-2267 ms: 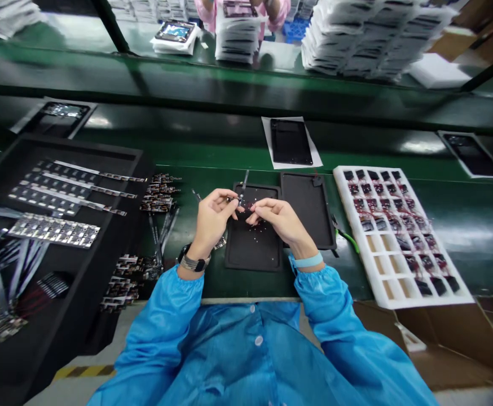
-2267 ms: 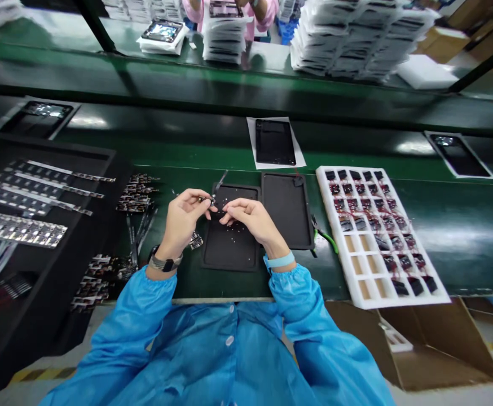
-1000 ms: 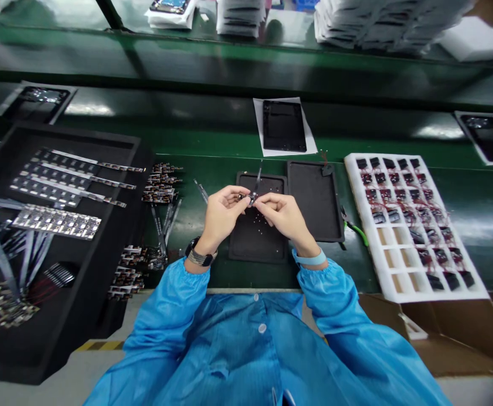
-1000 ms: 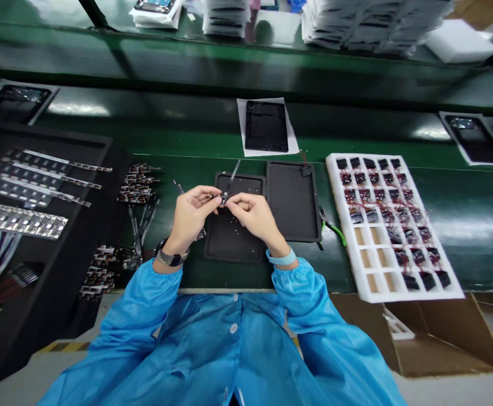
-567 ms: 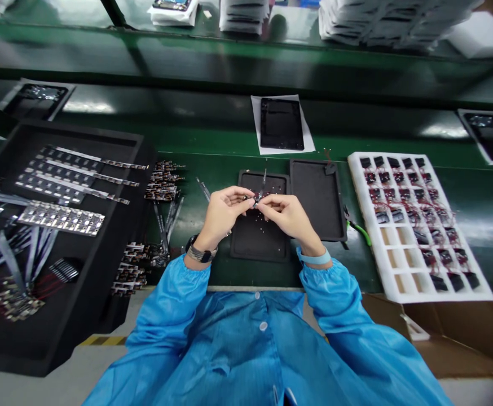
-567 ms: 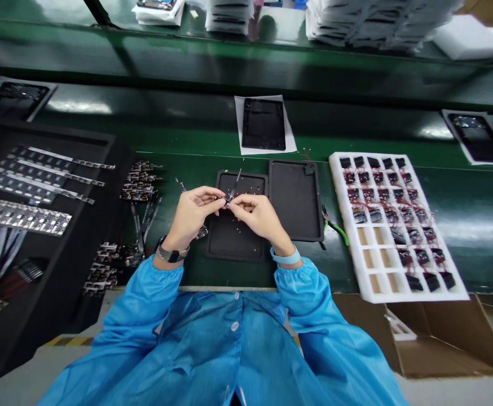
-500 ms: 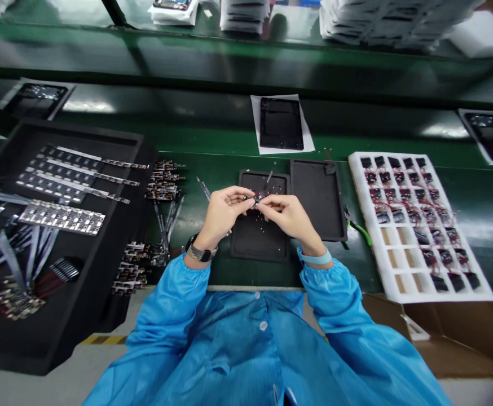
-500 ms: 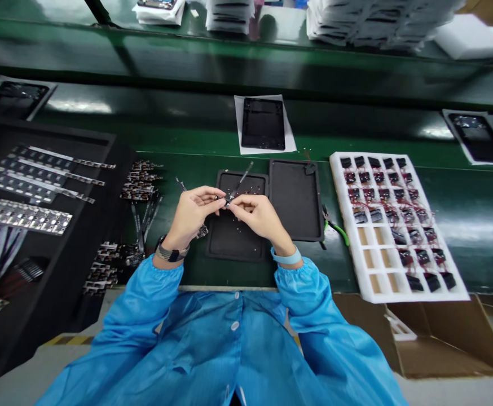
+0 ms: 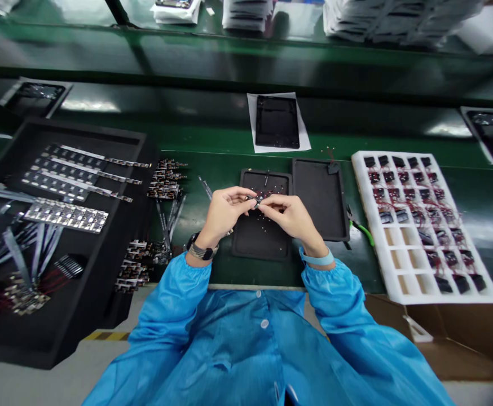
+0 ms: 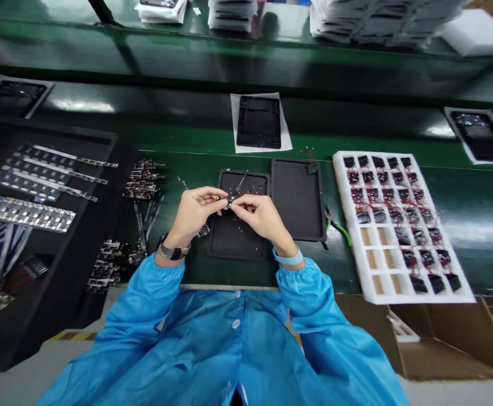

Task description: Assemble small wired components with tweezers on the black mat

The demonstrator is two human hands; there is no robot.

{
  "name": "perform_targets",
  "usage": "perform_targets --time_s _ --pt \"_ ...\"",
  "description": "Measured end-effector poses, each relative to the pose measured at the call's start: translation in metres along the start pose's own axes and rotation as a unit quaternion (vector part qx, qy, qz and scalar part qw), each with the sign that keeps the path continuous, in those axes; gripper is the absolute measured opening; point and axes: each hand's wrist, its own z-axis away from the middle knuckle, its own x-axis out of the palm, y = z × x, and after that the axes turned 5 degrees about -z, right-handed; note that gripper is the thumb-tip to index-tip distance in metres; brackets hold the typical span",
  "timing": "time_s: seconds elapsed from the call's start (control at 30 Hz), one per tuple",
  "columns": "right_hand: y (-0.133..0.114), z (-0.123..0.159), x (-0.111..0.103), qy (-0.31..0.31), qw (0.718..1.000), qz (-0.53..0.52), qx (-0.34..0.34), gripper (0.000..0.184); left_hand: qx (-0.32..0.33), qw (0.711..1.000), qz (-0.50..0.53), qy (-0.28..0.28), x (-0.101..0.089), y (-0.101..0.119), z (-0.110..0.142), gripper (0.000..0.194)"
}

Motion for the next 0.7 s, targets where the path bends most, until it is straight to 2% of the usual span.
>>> perform_targets --time_s 0.13,0.3,0.7 --pt "-0.0010 -0.0001 0.0012 0.011 0.998 -0.060 0.009 0.026 -0.007 1.000 0.016 -0.014 -0.0011 0.0021 -0.0006 0.025" --pt "-0.0012 0.0005 0.0006 -0.008 0.993 -0.114 0.035 0.028 -0.036 0.998 0.047 -0.028 -0.0025 0.0008 -0.0009 0.029" --pt "0.0012 0.0017 -0.0018 -0.025 0.988 -0.145 0.053 0.026 -0.054 0.996 0.055 -0.046 -0.0052 0.0023 0.0032 0.029"
